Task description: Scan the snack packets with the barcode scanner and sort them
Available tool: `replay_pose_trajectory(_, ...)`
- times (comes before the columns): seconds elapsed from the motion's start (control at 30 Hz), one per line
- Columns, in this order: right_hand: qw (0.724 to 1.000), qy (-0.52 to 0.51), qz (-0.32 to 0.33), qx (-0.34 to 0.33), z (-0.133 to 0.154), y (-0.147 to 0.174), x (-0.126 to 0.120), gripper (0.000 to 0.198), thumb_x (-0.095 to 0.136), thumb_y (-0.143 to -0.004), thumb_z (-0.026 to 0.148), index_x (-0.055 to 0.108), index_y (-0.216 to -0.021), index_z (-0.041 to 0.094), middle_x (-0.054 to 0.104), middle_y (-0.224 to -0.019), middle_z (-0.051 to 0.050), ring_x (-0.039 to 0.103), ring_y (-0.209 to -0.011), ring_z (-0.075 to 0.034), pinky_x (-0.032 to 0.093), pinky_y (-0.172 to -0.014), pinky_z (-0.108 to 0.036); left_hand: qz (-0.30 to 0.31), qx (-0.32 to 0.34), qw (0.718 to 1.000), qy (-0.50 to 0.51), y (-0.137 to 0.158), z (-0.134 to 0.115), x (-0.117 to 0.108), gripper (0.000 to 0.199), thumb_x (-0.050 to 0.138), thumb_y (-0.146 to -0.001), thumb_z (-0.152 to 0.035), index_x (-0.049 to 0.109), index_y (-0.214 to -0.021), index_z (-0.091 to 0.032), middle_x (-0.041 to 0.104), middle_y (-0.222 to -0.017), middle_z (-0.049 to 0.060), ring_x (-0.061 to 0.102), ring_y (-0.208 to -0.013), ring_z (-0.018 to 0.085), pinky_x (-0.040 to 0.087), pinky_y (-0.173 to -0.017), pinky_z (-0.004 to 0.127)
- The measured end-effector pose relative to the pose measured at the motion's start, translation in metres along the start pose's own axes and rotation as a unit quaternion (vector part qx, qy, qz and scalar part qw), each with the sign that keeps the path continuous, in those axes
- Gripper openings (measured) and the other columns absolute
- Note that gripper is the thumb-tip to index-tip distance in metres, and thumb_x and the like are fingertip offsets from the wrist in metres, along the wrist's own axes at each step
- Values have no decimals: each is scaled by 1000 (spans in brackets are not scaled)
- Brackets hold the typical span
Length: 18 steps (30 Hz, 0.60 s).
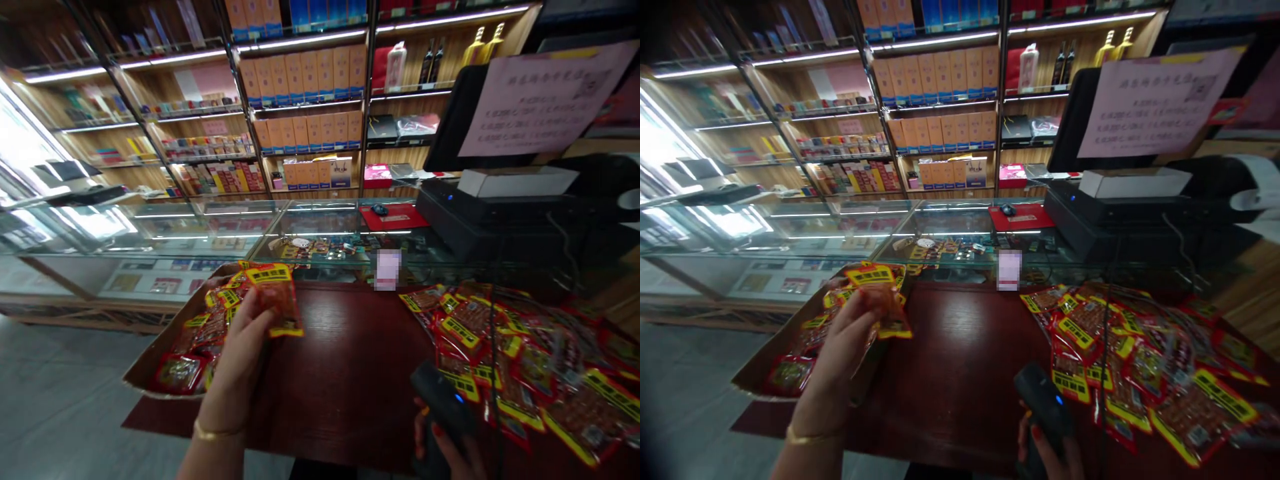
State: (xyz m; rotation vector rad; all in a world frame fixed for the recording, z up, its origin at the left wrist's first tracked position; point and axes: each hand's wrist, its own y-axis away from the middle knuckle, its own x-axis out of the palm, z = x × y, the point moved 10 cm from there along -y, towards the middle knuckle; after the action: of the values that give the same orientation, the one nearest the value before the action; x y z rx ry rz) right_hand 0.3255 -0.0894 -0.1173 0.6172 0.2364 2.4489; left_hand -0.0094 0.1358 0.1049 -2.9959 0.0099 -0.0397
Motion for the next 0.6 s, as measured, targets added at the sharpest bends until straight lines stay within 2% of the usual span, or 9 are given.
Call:
replay_pose_trajectory(0.1,999,-6,-28,-15,7,7,1,48,93,-65,59,81,-94,24,74,-61,2,62,-46,-14,53,-47,-24,151,-54,984,73,-12,47,92,29,78,-72,-30,75,-99,-18,77,-99,8,71,-92,23,56,-89,35)
replay_pose_trajectory(0.13,999,0,-34,-17,8,7,1,49,93,-65,60,81,-94,23,75,-62,1,63,-45,-14,53,-47,-25,180,-54,980,66,-17,62,113,25,80,-70,-29,77,-93,-17,77,-102,9,71,-95,24,55,-92,36)
replay_pose_trajectory(0.2,999,15,-40,-21,10,6,0,50,94,-63,62,81,-91,22,74,-59,0,62,-44,-13,52,-46,-24,190,-27,981,21,-29,89,135,20,84,-65,-26,80,-83,-18,74,-110,10,69,-102,24,52,-97,35)
replay_pose_trajectory(0.27,999,20,-37,-24,10,3,0,51,94,-62,62,81,-89,21,72,-57,1,60,-41,-12,50,-43,-22,169,0,985,-45,-38,110,140,16,85,-60,-23,82,-75,-19,73,-108,8,67,-100,23,52,-94,33)
replay_pose_trajectory(0.33,999,14,-39,-28,10,2,1,52,94,-62,62,81,-91,21,71,-56,1,59,-41,-12,49,-42,-22,172,-9,981,-87,-39,131,141,12,81,-64,-23,83,-75,-20,73,-98,7,67,-95,22,53,-90,32)
replay_pose_trajectory(0.47,998,-4,-54,-17,6,3,1,54,95,-62,60,80,-96,21,71,-59,2,60,-42,-12,49,-42,-22,253,-139,955,-71,-24,173,146,27,71,-73,-29,85,-95,-18,76,-80,5,68,-77,20,55,-74,30)
replay_pose_trajectory(0.53,998,-3,-55,-4,6,4,3,54,95,-61,61,79,-96,22,70,-58,3,60,-43,-12,49,-43,-21,281,-197,938,-49,-18,184,144,36,68,-73,-31,82,-103,-18,78,-84,5,70,-75,21,54,-68,29)
replay_pose_trajectory(0.6,999,16,-52,-4,11,5,8,55,93,-62,63,78,-94,22,68,-56,4,59,-43,-12,49,-45,-21,312,-226,923,-16,-16,186,145,39,64,-74,-33,80,-105,-17,80,-94,8,73,-85,23,55,-68,29)
